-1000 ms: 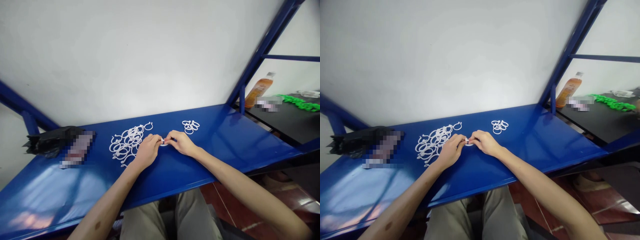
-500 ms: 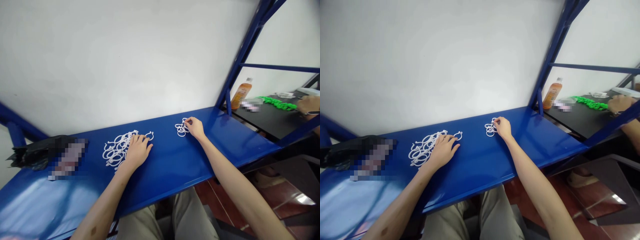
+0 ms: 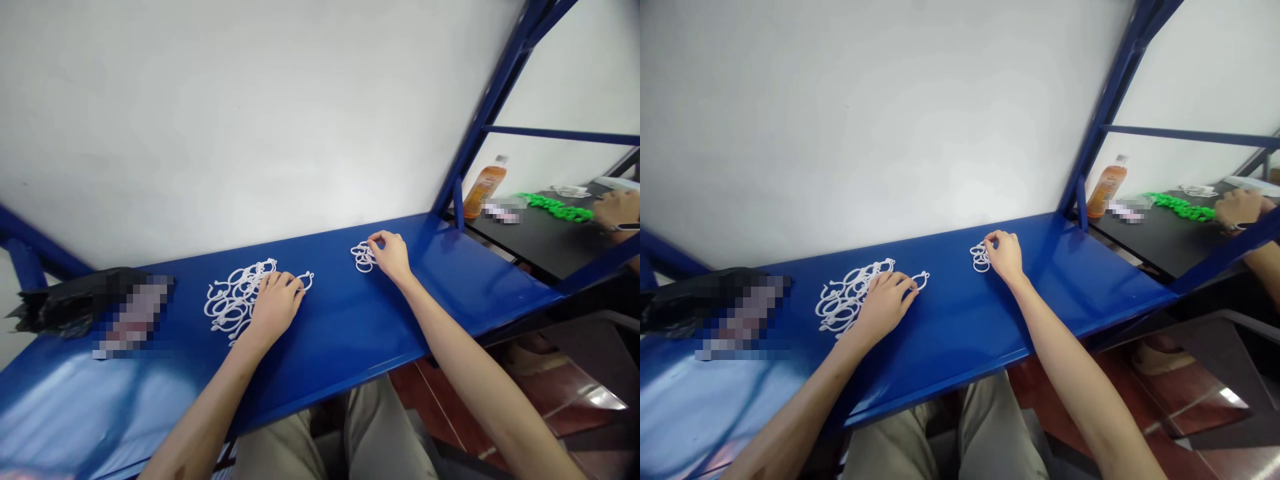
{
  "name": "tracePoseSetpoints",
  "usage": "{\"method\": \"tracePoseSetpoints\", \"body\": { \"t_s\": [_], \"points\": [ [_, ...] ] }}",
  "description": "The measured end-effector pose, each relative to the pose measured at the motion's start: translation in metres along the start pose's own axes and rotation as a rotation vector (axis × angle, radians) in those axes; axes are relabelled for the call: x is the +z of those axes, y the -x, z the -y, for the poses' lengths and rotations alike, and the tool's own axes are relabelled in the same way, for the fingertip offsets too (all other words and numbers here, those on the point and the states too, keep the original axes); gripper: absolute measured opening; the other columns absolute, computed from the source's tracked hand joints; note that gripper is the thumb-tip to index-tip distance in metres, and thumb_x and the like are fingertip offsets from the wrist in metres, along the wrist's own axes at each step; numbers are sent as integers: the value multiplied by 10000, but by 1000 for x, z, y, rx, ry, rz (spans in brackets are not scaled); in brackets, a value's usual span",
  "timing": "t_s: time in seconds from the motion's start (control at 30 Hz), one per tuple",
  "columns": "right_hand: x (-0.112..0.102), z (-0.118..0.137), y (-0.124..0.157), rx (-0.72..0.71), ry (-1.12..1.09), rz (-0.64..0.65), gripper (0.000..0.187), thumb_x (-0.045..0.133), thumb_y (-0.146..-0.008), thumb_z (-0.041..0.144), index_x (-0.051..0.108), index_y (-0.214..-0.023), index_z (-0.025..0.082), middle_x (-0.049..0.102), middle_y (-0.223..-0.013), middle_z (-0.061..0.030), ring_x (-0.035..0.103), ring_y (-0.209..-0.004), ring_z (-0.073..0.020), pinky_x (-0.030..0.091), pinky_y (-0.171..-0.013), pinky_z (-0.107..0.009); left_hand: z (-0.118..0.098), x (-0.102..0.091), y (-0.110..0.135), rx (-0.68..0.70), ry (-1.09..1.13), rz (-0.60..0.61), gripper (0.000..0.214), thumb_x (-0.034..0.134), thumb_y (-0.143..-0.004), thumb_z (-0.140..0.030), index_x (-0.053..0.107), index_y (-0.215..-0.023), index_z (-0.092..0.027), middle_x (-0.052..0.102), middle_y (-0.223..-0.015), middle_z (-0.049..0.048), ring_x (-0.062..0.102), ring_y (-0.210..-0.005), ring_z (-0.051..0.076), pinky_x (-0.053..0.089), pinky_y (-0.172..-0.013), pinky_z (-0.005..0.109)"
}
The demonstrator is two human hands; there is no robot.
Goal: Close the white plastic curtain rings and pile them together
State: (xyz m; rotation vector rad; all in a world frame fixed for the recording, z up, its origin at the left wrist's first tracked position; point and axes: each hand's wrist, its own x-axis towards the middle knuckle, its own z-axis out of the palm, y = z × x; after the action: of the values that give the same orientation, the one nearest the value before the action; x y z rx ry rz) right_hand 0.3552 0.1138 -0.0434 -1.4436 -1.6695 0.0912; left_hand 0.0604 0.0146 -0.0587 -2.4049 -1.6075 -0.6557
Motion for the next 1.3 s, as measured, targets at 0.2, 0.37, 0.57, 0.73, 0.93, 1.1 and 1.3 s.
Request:
{"method": "tracePoseSetpoints", "body": {
  "t_s": [0.2, 0.37, 0.57, 0.73, 0.93, 1.1, 1.3],
  "points": [
    [12, 49, 30, -201, -305, 337, 191, 603, -941, 371, 697, -891, 213, 723, -838, -22, 620, -740, -168, 473, -747, -311, -8, -8, -1, 91, 28, -82, 175, 523, -982, -293, 691, -960, -249, 703, -960, 59, 560, -973, 257, 412, -901, 438],
    [24, 78, 57, -171, -567, 639, 208, 616, -931, 398, 677, -938, 199, 710, -798, 5, 637, -706, -137, 492, -683, -264, -22, -13, -1, 219, 97, -86, 197, 515, -993, -312, 686, -924, -244, 701, -909, 50, 563, -916, 227, 424, -861, 398],
    [23, 77, 57, -129, -586, 605, 211, 602, -938, 385, 677, -941, 188, 715, -794, -9, 641, -691, -140, 497, -661, -262, -30, -11, 0, 142, 259, -164, 163, 529, -984, -335, 635, -1017, -216, 668, -1021, 74, 597, -973, 218, 477, -870, 373],
    [17, 79, 55, -183, -582, 606, 211, 630, -930, 383, 715, -937, 190, 715, -780, -9, 626, -676, -142, 479, -646, -258, -29, -7, 0, -171, 437, -176, 156, 551, -963, -336, 576, -1061, -217, 674, -970, 48, 641, -867, 188, 523, -811, 352],
    [17, 80, 56, -171, -609, 653, 205, 661, -909, 388, 725, -906, 193, 722, -786, -13, 640, -684, -158, 497, -659, -272, -25, -6, -3, -297, 652, -103, 99, 586, -933, -304, 595, -983, -220, 714, -894, 23, 675, -790, 171, 542, -760, 333],
    [19, 80, 57, -265, -556, 605, 135, 649, -921, 308, 710, -861, 204, 723, -805, -16, 657, -729, -165, 495, -702, -277, -28, -9, -2, -249, 669, -117, 82, 629, -906, -281, 643, -966, -226, 724, -907, 24, 675, -781, 162, 539, -719, 305],
    [22, 81, 64, -405, -493, 549, 118, 618, -945, 231, 681, -849, 209, 703, -844, -22, 657, -769, -160, 483, -735, -268, -33, -7, 5, -198, 562, -200, 91, 580, -943, -293, 607, -903, -215, 686, -831, 3, 627, -695, 133, 513, -688, 275]
  ]
}}
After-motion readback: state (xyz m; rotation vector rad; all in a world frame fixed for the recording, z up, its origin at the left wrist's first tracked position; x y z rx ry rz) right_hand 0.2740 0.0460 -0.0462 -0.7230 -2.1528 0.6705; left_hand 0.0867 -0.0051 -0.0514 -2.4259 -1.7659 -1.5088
